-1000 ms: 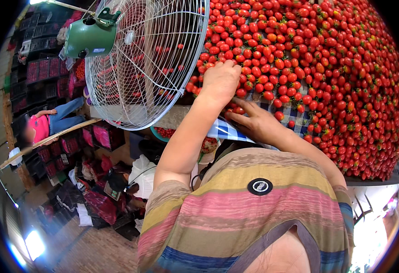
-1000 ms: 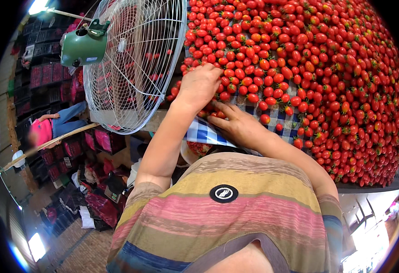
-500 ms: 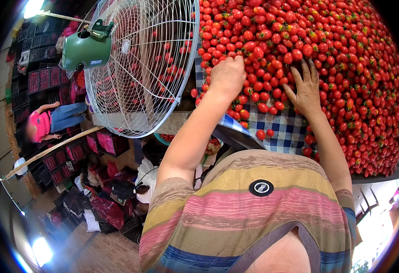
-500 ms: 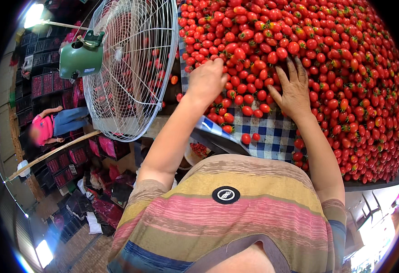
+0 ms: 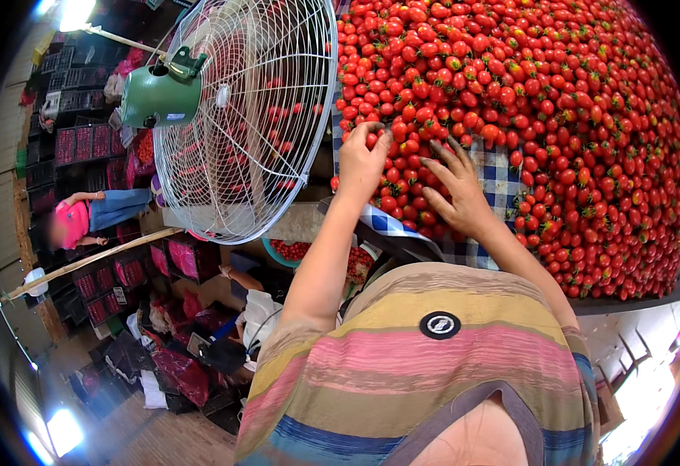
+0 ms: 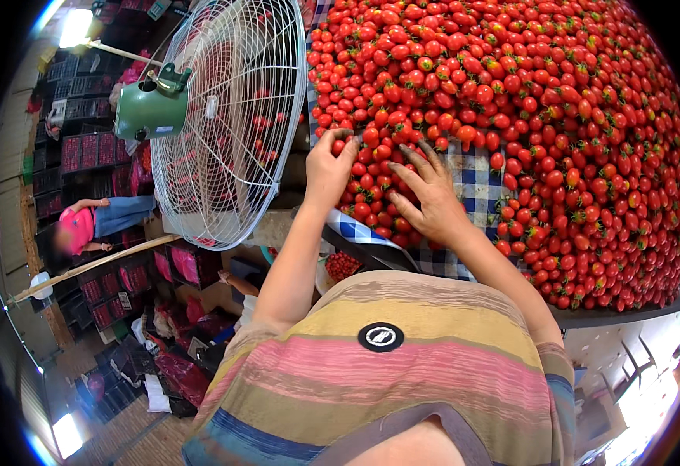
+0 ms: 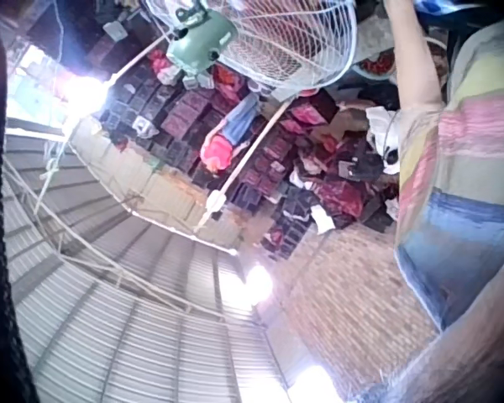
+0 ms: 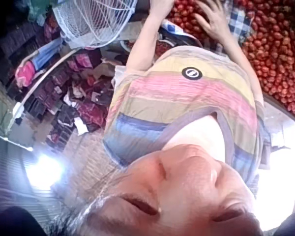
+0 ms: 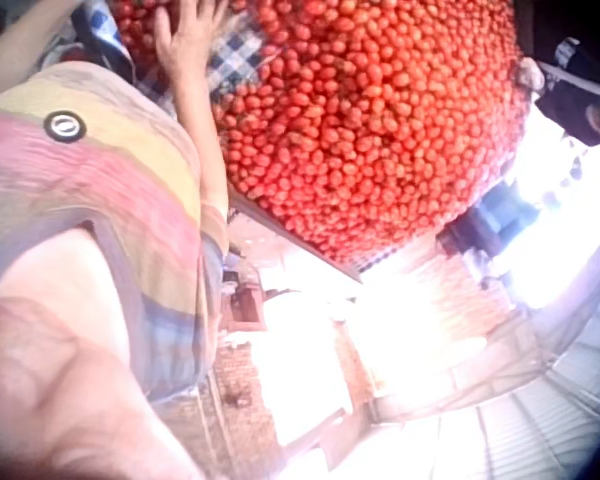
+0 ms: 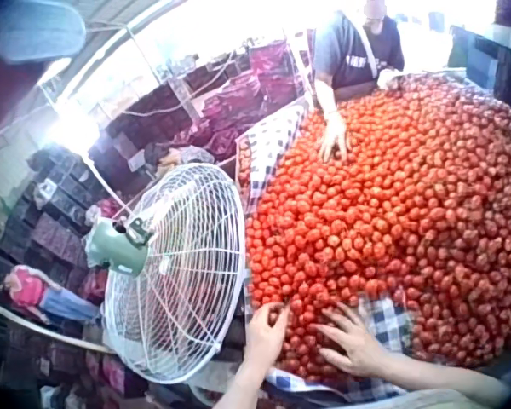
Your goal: The person sorts tomatoes on a table by hand, picking up individual tomatoes and placing some into a small bowl while moving others across the table surface.
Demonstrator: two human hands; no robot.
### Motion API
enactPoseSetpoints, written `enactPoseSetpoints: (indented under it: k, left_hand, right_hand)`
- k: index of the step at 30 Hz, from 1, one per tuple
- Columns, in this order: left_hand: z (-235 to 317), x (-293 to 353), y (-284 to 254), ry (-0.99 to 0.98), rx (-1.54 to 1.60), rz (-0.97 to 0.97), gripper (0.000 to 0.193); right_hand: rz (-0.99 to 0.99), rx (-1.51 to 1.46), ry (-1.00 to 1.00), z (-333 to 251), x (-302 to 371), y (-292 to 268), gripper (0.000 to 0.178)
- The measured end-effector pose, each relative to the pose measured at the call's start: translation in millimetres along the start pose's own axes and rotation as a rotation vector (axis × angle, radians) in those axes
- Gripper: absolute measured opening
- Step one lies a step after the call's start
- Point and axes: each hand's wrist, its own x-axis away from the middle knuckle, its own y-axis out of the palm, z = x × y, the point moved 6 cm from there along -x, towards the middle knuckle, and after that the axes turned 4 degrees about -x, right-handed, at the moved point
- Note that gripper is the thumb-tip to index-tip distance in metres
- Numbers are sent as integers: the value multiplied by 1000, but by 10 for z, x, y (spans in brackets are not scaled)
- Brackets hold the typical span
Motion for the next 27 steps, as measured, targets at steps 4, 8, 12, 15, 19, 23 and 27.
enactPoseSetpoints:
  k: [4,8,12,15,19,23,27]
  left_hand:
    - [908,292,283,303,162,-317,36]
    - [1157,33,603,660,-95,-124,47]
    - [628,-148,864,823,-640,-79,47]
    - [252,-344,479,528,-730,-156,47]
    - [-78,-237,-24,427,-797,32,41]
    - [933,333,618,751,-364,-225,21]
    - [1067,1223,1189,991,-482,-641,26]
  right_hand:
    - [252,-1456,739,243,192,-88,54]
    - [348,-1962,890,559,536,-377,49]
    - [574,-1968,636,820,1073,-1052,45]
    - [951,-1703,594,924,2137,-1765,46]
    - [1394,-1315,563,1044,4278,-2334,40]
    - [1789,-882,1021,1226,6018,-1940,33]
    - [1322,111,1317,1175,5661,-2036,40]
